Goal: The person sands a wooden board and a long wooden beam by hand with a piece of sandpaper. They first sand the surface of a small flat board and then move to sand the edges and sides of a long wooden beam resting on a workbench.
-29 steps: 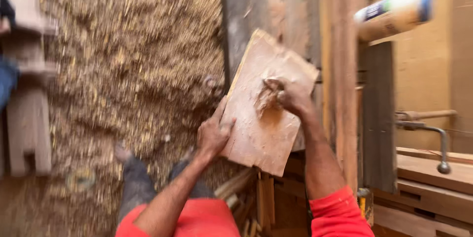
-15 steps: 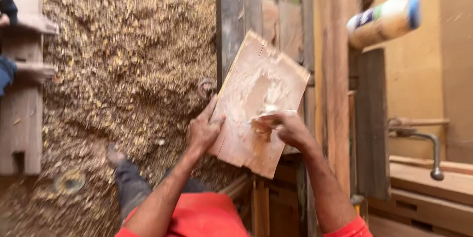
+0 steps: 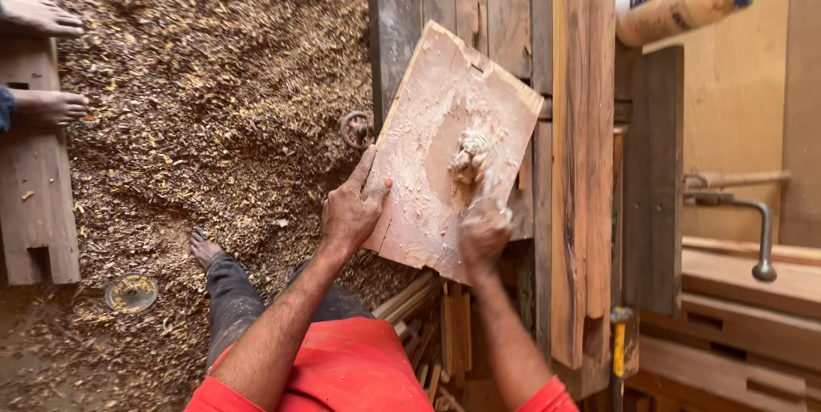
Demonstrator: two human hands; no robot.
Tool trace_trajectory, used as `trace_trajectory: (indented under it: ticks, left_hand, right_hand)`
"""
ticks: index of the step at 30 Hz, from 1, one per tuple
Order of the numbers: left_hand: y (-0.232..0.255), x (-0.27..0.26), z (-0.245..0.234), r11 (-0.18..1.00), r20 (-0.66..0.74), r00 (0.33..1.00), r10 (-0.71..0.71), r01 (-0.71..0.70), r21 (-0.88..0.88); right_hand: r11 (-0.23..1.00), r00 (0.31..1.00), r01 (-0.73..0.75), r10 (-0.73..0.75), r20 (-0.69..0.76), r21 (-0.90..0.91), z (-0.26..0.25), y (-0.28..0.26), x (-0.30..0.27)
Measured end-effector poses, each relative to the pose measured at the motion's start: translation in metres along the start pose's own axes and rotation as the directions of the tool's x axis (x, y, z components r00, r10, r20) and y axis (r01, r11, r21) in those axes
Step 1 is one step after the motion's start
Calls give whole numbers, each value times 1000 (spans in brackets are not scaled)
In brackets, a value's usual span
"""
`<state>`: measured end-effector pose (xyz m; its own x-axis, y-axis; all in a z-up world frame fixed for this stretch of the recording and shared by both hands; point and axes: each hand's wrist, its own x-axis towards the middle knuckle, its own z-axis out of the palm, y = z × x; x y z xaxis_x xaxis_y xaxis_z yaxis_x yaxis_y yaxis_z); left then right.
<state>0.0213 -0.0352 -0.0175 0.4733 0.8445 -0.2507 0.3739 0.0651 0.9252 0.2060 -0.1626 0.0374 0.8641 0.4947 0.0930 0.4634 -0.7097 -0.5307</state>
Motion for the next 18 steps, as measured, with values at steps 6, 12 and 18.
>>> trace_trajectory:
  ticks: [6, 12, 18]
  left_hand:
    - [-1, 1, 2, 990, 117, 988, -105, 92, 111]
    - [-11, -4, 3, 996, 107, 993, -41, 31, 85]
    - [-13, 4, 5, 997, 117, 993, -3, -5, 75]
  right_hand:
    - [993, 995, -54, 62, -72, 106, 7, 1, -9]
    - [986, 977, 158, -148, -151, 60, -11, 8, 61]
    - [852, 918, 362, -397, -15, -379, 26, 20, -13]
